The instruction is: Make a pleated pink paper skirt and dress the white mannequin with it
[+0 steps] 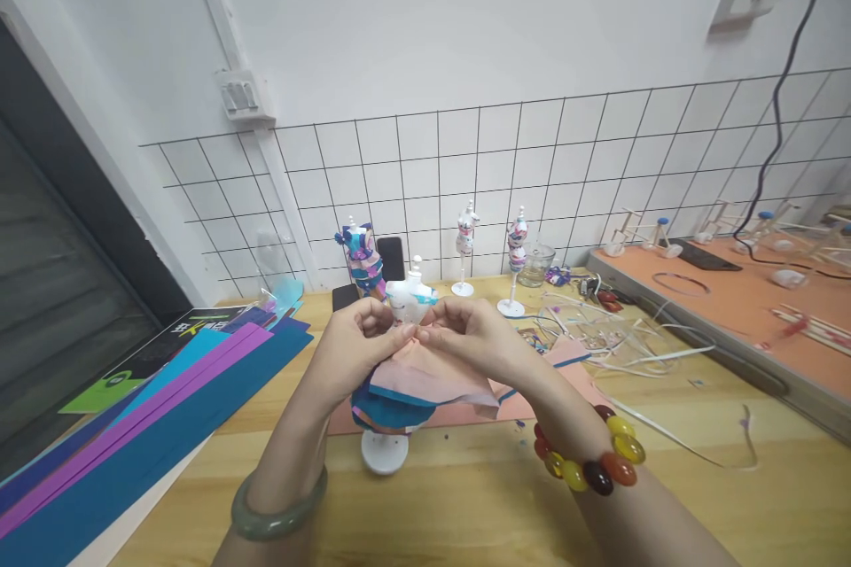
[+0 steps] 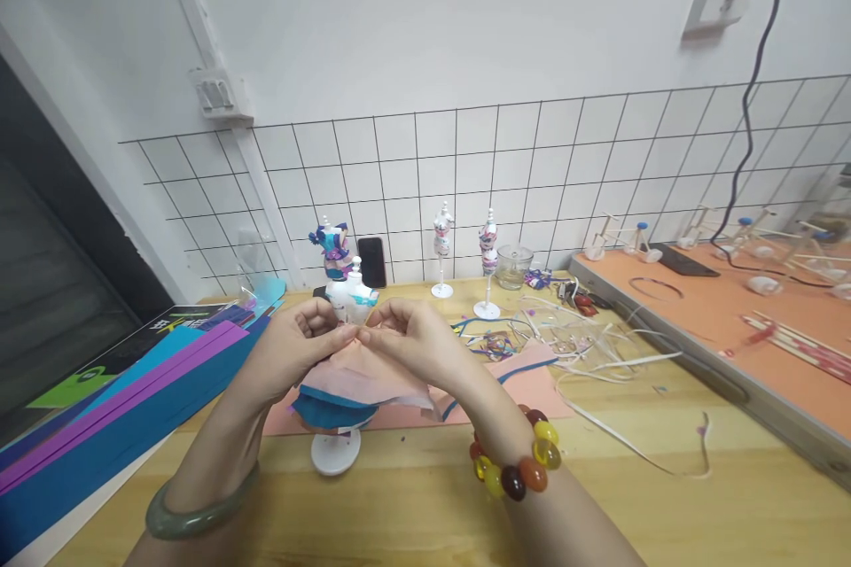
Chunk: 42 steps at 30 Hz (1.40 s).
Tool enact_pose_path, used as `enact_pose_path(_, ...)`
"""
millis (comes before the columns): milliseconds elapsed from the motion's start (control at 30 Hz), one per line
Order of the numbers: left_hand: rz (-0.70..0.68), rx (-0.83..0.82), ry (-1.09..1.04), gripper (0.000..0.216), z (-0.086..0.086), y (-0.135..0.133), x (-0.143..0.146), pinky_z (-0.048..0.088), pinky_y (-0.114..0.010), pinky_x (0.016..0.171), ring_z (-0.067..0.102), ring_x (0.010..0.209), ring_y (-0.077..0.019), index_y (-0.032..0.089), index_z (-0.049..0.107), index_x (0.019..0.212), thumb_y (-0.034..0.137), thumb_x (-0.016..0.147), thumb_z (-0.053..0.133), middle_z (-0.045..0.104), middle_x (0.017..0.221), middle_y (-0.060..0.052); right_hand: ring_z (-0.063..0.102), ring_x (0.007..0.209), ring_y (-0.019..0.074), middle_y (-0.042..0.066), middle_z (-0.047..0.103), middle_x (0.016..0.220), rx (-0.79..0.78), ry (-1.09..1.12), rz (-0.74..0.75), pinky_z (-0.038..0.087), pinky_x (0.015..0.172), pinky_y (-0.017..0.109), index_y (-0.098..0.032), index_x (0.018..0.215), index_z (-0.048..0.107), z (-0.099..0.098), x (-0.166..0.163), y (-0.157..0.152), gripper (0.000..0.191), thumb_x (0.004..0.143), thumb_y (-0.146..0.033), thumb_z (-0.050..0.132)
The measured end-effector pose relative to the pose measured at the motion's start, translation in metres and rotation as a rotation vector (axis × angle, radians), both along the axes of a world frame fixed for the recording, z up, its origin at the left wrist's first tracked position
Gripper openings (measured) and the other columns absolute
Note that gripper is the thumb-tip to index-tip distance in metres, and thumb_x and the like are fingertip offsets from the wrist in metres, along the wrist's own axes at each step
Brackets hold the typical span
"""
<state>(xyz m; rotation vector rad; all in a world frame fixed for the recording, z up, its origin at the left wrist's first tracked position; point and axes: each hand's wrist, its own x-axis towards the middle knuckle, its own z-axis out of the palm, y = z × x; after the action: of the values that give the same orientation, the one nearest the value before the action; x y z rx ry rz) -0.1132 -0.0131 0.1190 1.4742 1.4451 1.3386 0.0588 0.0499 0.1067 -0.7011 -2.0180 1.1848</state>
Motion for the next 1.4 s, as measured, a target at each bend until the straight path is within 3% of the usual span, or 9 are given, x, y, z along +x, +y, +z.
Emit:
enact_pose_path(133,0.03,0.064,-0.038,0.032,-0.001,0.002,-0.002,0.032,-0.02,0.048,0.045,0.052,-0.008,0.017,0.048,0.066,0.036,0.065,0.074,0.047,0.056,0.006,0.058,0.078,0.0164,0.005,0.063,0.085,0.153,0.042,-0.113,0.046,0.065,0.027,-0.017,0.088,0.062,0.004,0.001,-0.005,0.019,0.082,-0.034,0.06)
enact_pose_path(300,0.097,0.098,-0.172,0.03,-0.001,0.003,-0.007,0.035,-0.019,0.051,0.048,0.054,-0.0075,0.017,0.05,0.066,0.034,0.065,0.075,0.051,0.055,0.007,0.053,0.095,0.0191,0.007,0.058,0.098,0.625,0.119,-0.126,0.044,0.083,0.033,-0.019,0.093,0.057,0.016,0.005,-0.024,0.016,0.083,-0.031,0.062)
enact_pose_path(400,0.136,0.079,-0.244,0.031,0.0,0.003,-0.008,0.036,-0.019,0.052,0.05,0.055,-0.008,0.016,0.052,0.068,0.034,0.062,0.076,0.054,0.057,0.006,0.051,0.091,0.0198,0.009,0.056,0.099,0.836,0.009,-0.008,0.044,0.077,0.032,-0.016,0.096,0.057,0.017,0.0,-0.037,0.024,0.08,-0.033,0.065)
enact_pose_path(567,0.148,0.056,-0.283,0.033,0.003,0.002,-0.008,0.034,-0.019,0.048,0.047,0.048,-0.0068,0.016,0.052,0.065,0.035,0.06,0.078,0.052,0.051,0.007,0.048,0.074,0.0174,0.008,0.059,0.083,1.082,-0.079,-0.078,0.039,0.063,0.03,-0.014,0.09,0.06,0.008,-0.016,-0.044,0.017,0.089,-0.012,0.043)
enact_pose_path(800,0.145,0.056,-0.359,0.033,0.006,0.001,-0.012,0.038,-0.02,0.052,0.051,0.054,-0.0082,0.015,0.054,0.064,0.034,0.056,0.08,0.055,0.057,0.005,0.04,0.061,0.0145,0.004,0.055,0.068,1.209,-0.153,-0.066,0.031,0.053,0.028,-0.015,0.071,0.059,0.0,-0.02,-0.042,0.027,0.085,-0.004,0.038)
enact_pose_path(967,0.139,0.098,-0.282,0.032,0.004,0.003,-0.015,0.036,-0.02,0.049,0.048,0.052,-0.0081,0.015,0.054,0.064,0.036,0.058,0.078,0.053,0.056,0.004,0.045,0.067,0.0158,0.005,0.057,0.075,1.1,-0.212,0.027,0.035,0.059,0.029,-0.016,0.077,0.06,0.004,-0.016,-0.046,0.021,0.085,-0.008,0.042)
enact_pose_path(1100,0.073,0.104,-0.213,0.03,0.002,0.001,-0.017,0.036,-0.02,0.05,0.05,0.053,-0.0086,0.015,0.056,0.07,0.036,0.063,0.076,0.052,0.055,0.005,0.051,0.07,0.0152,0.003,0.059,0.076,0.806,-0.141,0.104,0.04,0.062,0.027,-0.018,0.085,0.061,0.013,-0.007,-0.045,0.01,0.087,-0.022,0.052)
enact_pose_path(1267,-0.092,0.037,-0.159,0.03,0.004,-0.005,-0.016,0.047,-0.028,0.069,0.062,0.078,-0.0183,0.014,0.062,0.086,0.035,0.067,0.073,0.066,0.079,-0.004,0.057,0.078,0.016,0.003,0.063,0.082,0.44,0.03,-0.092,0.043,0.071,0.028,-0.019,0.084,0.06,0.016,0.003,-0.027,0.018,0.091,-0.031,0.049)
enact_pose_path(1400,-0.197,0.02,-0.123,0.03,0.005,-0.007,-0.014,0.047,-0.034,0.083,0.063,0.093,-0.0222,0.015,0.063,0.091,0.034,0.07,0.071,0.068,0.093,-0.008,0.057,0.08,0.0157,0.003,0.063,0.086,0.155,-0.036,0.069,0.044,0.07,0.027,-0.019,0.088,0.06,0.012,0.004,-0.016,0.024,0.09,-0.04,0.049)
